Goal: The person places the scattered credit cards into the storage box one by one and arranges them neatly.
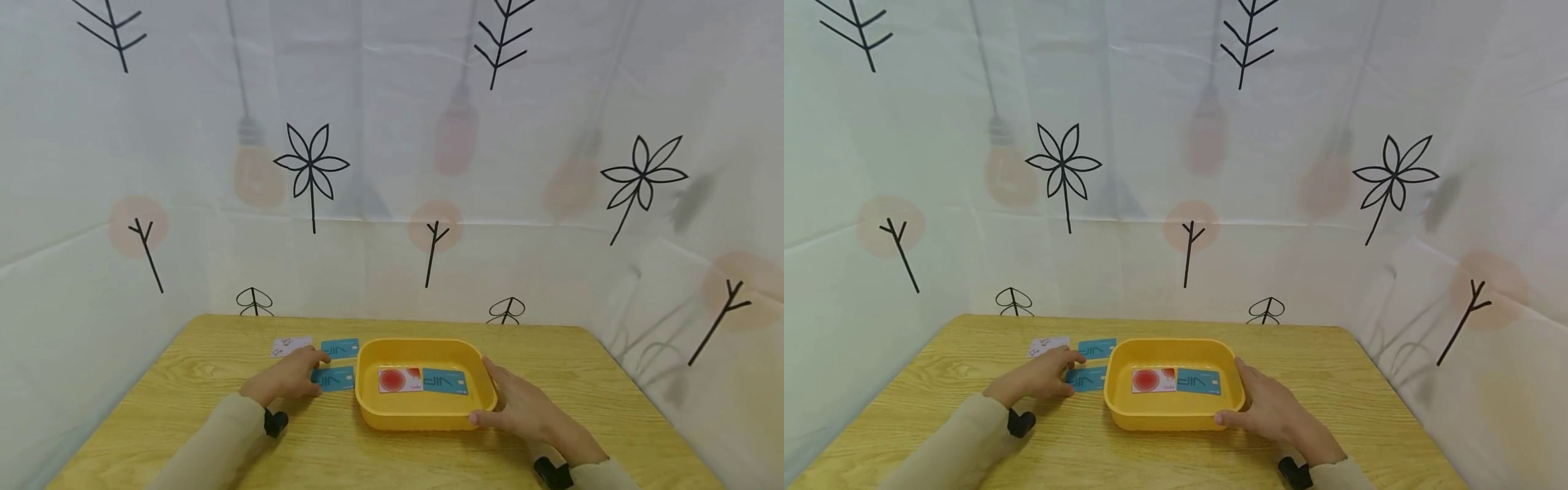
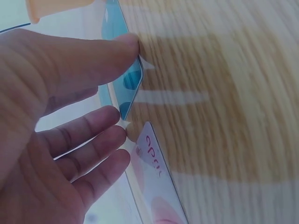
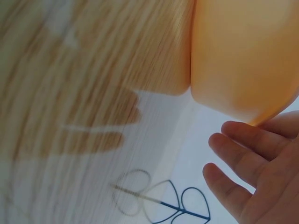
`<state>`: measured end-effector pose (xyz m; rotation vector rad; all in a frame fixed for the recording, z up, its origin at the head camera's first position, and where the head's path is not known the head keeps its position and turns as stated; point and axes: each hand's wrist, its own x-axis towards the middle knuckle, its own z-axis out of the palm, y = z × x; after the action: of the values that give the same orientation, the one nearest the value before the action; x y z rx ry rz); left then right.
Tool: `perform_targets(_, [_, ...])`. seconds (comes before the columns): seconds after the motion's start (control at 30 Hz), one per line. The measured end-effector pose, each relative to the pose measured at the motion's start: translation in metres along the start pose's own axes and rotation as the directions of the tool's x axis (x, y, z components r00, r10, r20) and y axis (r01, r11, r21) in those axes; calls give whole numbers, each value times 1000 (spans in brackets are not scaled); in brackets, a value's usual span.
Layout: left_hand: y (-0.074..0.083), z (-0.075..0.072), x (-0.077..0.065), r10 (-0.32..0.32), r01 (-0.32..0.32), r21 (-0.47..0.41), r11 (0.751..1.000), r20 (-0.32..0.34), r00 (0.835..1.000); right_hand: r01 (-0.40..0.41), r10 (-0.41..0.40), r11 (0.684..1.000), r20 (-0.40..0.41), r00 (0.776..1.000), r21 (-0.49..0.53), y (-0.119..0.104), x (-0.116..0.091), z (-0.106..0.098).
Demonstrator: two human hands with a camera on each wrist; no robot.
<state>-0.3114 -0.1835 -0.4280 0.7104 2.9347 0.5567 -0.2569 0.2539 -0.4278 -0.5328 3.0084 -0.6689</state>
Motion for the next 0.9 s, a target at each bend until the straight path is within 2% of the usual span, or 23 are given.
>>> perform_targets(0.5, [-1,-1,3,5,-5,22,1000,20,1000,17,-17,1000,-3,1000,14,1,-1,0])
perform_targets(0.67, [1,-1,4,-1,1,-3,1000,40,999,18,-18,1000,-6,1000,14,1,-1,0])
perform_targets(0.9, [5,-2,4,21,-20,-33,999,46,999,18,-18,1000,-7,1000,6,1,-2,0])
